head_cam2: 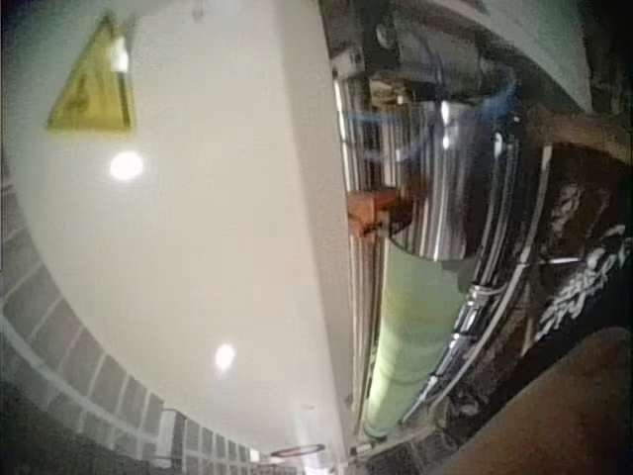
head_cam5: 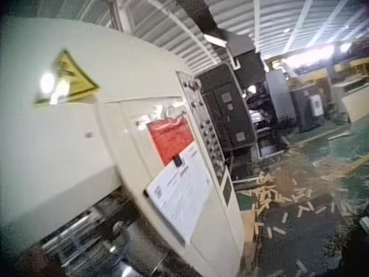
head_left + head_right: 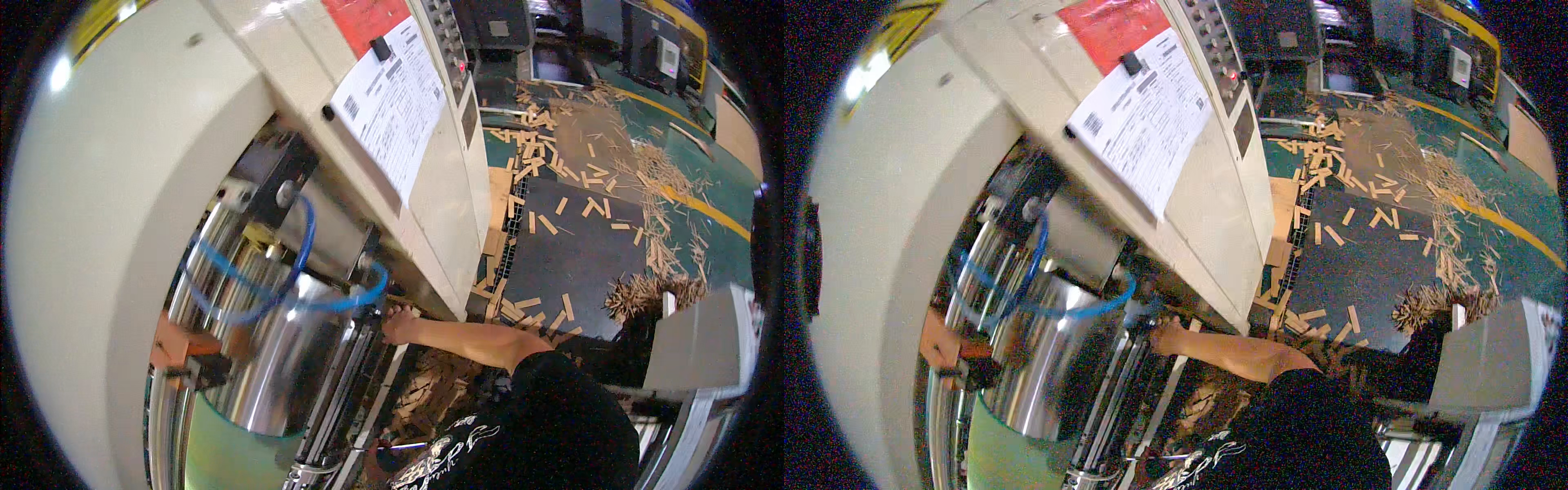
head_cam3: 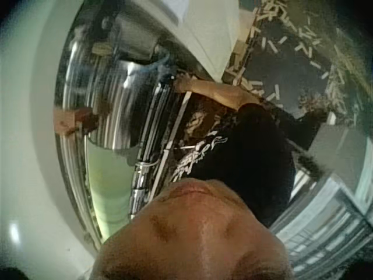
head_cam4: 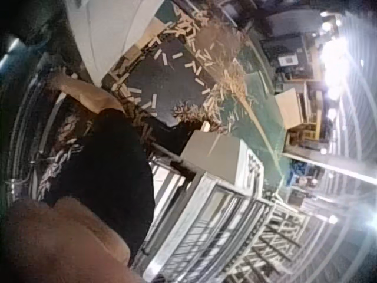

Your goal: The person uses a wrench to turn bolts on a machine cylinder and then uses a tape measure to check the positioning of machine parts along a graduated rail.

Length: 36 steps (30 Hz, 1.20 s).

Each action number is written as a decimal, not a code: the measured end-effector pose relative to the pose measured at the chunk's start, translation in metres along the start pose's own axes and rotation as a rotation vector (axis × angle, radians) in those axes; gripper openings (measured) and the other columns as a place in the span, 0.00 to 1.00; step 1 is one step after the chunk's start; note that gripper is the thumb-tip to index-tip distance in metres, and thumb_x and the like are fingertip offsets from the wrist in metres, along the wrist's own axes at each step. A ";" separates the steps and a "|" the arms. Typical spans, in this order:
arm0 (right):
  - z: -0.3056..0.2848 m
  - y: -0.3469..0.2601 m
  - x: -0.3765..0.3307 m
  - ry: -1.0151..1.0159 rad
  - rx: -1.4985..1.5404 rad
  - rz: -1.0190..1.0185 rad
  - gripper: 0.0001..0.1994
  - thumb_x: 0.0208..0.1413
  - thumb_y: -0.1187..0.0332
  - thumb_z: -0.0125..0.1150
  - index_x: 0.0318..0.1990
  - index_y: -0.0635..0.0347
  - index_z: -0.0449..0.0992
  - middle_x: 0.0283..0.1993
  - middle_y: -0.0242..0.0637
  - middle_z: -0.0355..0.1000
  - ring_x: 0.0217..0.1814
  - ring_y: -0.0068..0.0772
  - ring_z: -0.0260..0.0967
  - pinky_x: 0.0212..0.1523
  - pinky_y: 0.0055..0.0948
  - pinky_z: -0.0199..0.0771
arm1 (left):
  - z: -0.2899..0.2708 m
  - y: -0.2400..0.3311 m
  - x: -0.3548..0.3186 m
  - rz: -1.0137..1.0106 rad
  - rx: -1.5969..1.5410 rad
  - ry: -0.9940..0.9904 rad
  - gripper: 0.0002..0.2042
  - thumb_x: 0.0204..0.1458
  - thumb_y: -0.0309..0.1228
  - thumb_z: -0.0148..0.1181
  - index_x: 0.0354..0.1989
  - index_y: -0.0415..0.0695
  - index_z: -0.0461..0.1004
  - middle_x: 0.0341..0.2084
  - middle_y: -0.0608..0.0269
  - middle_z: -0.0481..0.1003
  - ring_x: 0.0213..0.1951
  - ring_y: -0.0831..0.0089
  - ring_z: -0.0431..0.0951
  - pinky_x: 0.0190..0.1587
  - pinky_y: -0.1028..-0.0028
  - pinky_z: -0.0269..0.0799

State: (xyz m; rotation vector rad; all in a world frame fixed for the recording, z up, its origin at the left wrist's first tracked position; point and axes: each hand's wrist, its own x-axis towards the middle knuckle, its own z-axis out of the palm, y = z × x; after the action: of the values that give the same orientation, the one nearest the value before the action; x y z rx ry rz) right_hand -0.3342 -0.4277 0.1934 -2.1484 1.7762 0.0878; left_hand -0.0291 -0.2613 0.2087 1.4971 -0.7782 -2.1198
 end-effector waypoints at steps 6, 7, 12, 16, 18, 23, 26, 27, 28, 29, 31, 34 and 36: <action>0.016 0.043 0.041 -0.300 0.463 -0.200 0.19 0.52 0.54 0.45 0.30 0.64 0.70 0.26 0.45 0.67 0.29 0.45 0.63 0.39 0.42 0.64 | 0.108 0.013 -0.002 -0.033 -0.107 0.136 0.21 0.54 0.47 0.39 0.31 0.38 0.67 0.17 0.60 0.67 0.19 0.72 0.67 0.20 0.74 0.65; 0.018 0.046 0.044 -0.361 0.563 -0.156 0.19 0.52 0.54 0.44 0.29 0.64 0.70 0.25 0.45 0.67 0.28 0.44 0.63 0.38 0.43 0.65 | 0.135 0.020 -0.007 0.052 0.011 0.098 0.21 0.54 0.47 0.40 0.31 0.38 0.67 0.16 0.61 0.66 0.18 0.72 0.66 0.20 0.75 0.65; 0.048 0.033 0.053 -0.546 0.870 -0.006 0.19 0.55 0.59 0.40 0.25 0.66 0.68 0.21 0.44 0.63 0.24 0.40 0.61 0.33 0.44 0.65 | 0.131 -0.002 0.002 0.078 0.435 0.062 0.18 0.55 0.42 0.39 0.35 0.39 0.68 0.17 0.63 0.66 0.18 0.73 0.65 0.21 0.77 0.62; 0.119 0.039 0.097 -0.343 0.780 -0.171 0.17 0.56 0.63 0.39 0.21 0.65 0.66 0.20 0.42 0.60 0.21 0.35 0.57 0.26 0.39 0.61 | 0.082 -0.056 0.005 0.071 0.501 0.094 0.16 0.54 0.40 0.39 0.37 0.40 0.69 0.20 0.63 0.69 0.19 0.73 0.66 0.22 0.77 0.62; 0.143 0.047 0.113 -0.272 0.763 -0.157 0.18 0.55 0.63 0.39 0.18 0.64 0.66 0.18 0.43 0.60 0.19 0.36 0.58 0.25 0.39 0.61 | 0.077 -0.059 -0.010 0.058 0.509 0.120 0.16 0.54 0.40 0.40 0.37 0.40 0.69 0.21 0.63 0.69 0.20 0.73 0.67 0.23 0.76 0.62; 0.144 0.069 0.123 -0.139 0.733 -0.109 0.20 0.54 0.66 0.39 0.12 0.64 0.66 0.17 0.45 0.63 0.17 0.38 0.60 0.22 0.39 0.63 | 0.046 -0.070 -0.046 0.050 0.514 0.219 0.17 0.54 0.42 0.41 0.36 0.41 0.70 0.23 0.63 0.70 0.22 0.73 0.68 0.25 0.76 0.63; 0.115 0.033 0.097 -0.227 0.792 -0.085 0.19 0.53 0.67 0.39 0.15 0.65 0.70 0.21 0.47 0.68 0.20 0.40 0.66 0.23 0.40 0.65 | 0.019 -0.077 -0.081 0.038 0.485 0.362 0.17 0.53 0.42 0.42 0.35 0.41 0.70 0.24 0.63 0.70 0.23 0.73 0.68 0.26 0.75 0.63; 0.105 0.042 0.092 -0.242 0.738 -0.025 0.19 0.53 0.68 0.38 0.16 0.65 0.71 0.20 0.46 0.69 0.20 0.39 0.66 0.25 0.39 0.66 | 0.017 -0.077 -0.081 0.047 0.479 0.372 0.17 0.53 0.43 0.42 0.35 0.41 0.70 0.24 0.63 0.71 0.23 0.73 0.69 0.26 0.75 0.63; 0.099 0.051 0.085 -0.208 0.773 -0.034 0.19 0.54 0.67 0.38 0.16 0.65 0.71 0.20 0.46 0.68 0.20 0.38 0.66 0.26 0.38 0.66 | 0.015 -0.077 -0.080 0.059 0.471 0.384 0.17 0.53 0.43 0.42 0.35 0.41 0.70 0.24 0.63 0.71 0.24 0.73 0.69 0.27 0.75 0.64; 0.089 0.056 0.075 -0.187 0.795 -0.056 0.20 0.54 0.67 0.37 0.16 0.65 0.71 0.19 0.45 0.68 0.20 0.38 0.66 0.27 0.37 0.66 | 0.014 -0.079 -0.079 0.075 0.456 0.400 0.17 0.53 0.43 0.42 0.34 0.41 0.71 0.25 0.63 0.71 0.24 0.73 0.69 0.27 0.75 0.64; 0.067 0.054 0.051 -0.153 0.830 -0.132 0.18 0.55 0.65 0.38 0.20 0.65 0.71 0.19 0.43 0.68 0.21 0.35 0.66 0.27 0.35 0.66 | 0.009 -0.080 -0.080 0.102 0.436 0.450 0.18 0.53 0.44 0.43 0.34 0.41 0.71 0.25 0.63 0.71 0.25 0.73 0.69 0.28 0.74 0.64; 0.033 0.052 -0.007 -0.196 1.011 -0.152 0.13 0.56 0.63 0.41 0.33 0.63 0.69 0.22 0.40 0.68 0.23 0.30 0.65 0.25 0.31 0.64 | 0.005 -0.087 -0.078 0.101 0.423 0.535 0.18 0.52 0.44 0.43 0.33 0.41 0.71 0.26 0.63 0.72 0.26 0.73 0.70 0.29 0.74 0.64; 0.037 0.064 -0.023 -0.260 1.432 0.264 0.12 0.55 0.64 0.45 0.44 0.61 0.64 0.24 0.37 0.67 0.22 0.28 0.63 0.22 0.29 0.62 | 0.005 -0.096 -0.048 0.080 0.390 0.540 0.18 0.52 0.45 0.44 0.33 0.41 0.72 0.27 0.64 0.72 0.26 0.73 0.70 0.30 0.73 0.64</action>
State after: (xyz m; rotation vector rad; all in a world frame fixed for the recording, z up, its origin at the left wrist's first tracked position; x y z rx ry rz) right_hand -0.3941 -0.4045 0.1501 -0.8184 1.2359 -0.6140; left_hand -0.0205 -0.1581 0.1804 2.0704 -1.0485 -1.4406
